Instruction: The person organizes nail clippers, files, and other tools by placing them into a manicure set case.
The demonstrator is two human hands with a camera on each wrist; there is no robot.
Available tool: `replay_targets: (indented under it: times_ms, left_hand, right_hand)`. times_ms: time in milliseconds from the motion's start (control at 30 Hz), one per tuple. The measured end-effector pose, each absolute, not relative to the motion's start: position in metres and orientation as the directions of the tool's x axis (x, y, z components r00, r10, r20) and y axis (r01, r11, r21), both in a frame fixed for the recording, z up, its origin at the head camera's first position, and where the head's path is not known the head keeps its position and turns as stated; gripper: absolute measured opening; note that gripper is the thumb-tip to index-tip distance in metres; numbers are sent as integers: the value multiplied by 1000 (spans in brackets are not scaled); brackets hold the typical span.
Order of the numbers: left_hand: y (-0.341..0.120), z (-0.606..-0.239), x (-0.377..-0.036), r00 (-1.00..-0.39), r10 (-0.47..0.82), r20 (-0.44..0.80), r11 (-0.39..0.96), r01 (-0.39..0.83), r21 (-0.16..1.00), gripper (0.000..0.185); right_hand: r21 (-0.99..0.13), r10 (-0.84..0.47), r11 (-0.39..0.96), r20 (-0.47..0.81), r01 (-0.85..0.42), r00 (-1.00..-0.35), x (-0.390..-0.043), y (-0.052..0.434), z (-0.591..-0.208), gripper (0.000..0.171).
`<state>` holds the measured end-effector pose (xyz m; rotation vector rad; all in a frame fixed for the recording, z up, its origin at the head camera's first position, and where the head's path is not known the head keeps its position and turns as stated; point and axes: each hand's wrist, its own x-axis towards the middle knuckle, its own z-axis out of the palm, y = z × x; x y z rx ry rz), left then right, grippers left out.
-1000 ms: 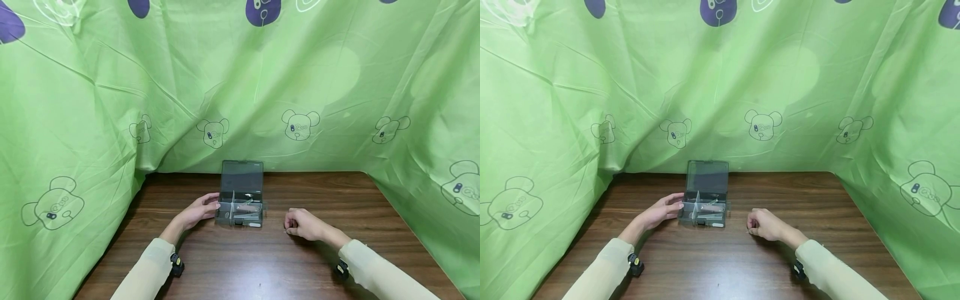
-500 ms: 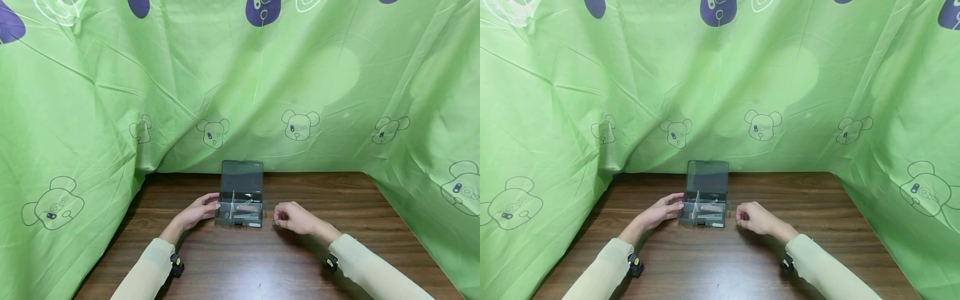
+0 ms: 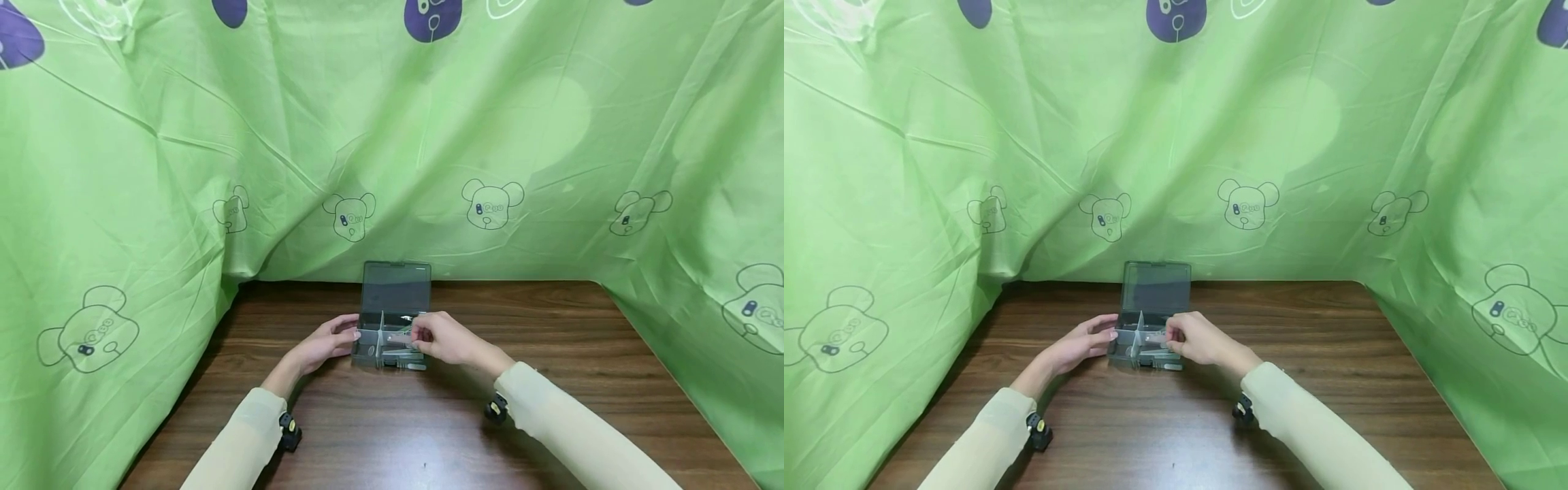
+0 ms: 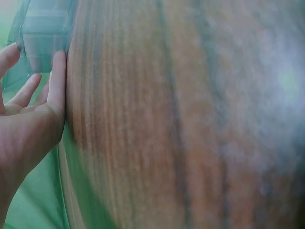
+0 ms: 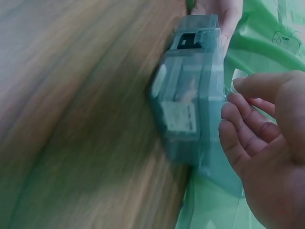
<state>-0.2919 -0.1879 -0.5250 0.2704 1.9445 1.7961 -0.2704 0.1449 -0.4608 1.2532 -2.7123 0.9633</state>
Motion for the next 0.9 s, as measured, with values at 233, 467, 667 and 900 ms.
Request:
replay_targets:
  times_ms: [233, 467, 667, 900]
  left_hand:
    - [-188, -524, -291, -866, 456, -203, 108, -173, 979, 71]
    - [-187, -525, -293, -866, 453, -214, 116, -181, 977, 68]
    - [-185, -526, -294, -865, 450, -222, 109, -194, 975, 65]
    - [-187, -524, -294, -866, 454, -211, 92, -190, 978, 67]
  right_hand:
    - [-498, -705, 491, 255, -715, -662, -283, 113, -455, 21]
    - [-491, -699, 493, 267, -718, -664, -285, 84, -452, 19]
    - [-511, -691, 497, 257, -702, -676, -288, 65, -458, 17]
    - [-506, -680, 522, 240, -687, -693, -292, 54, -467, 15]
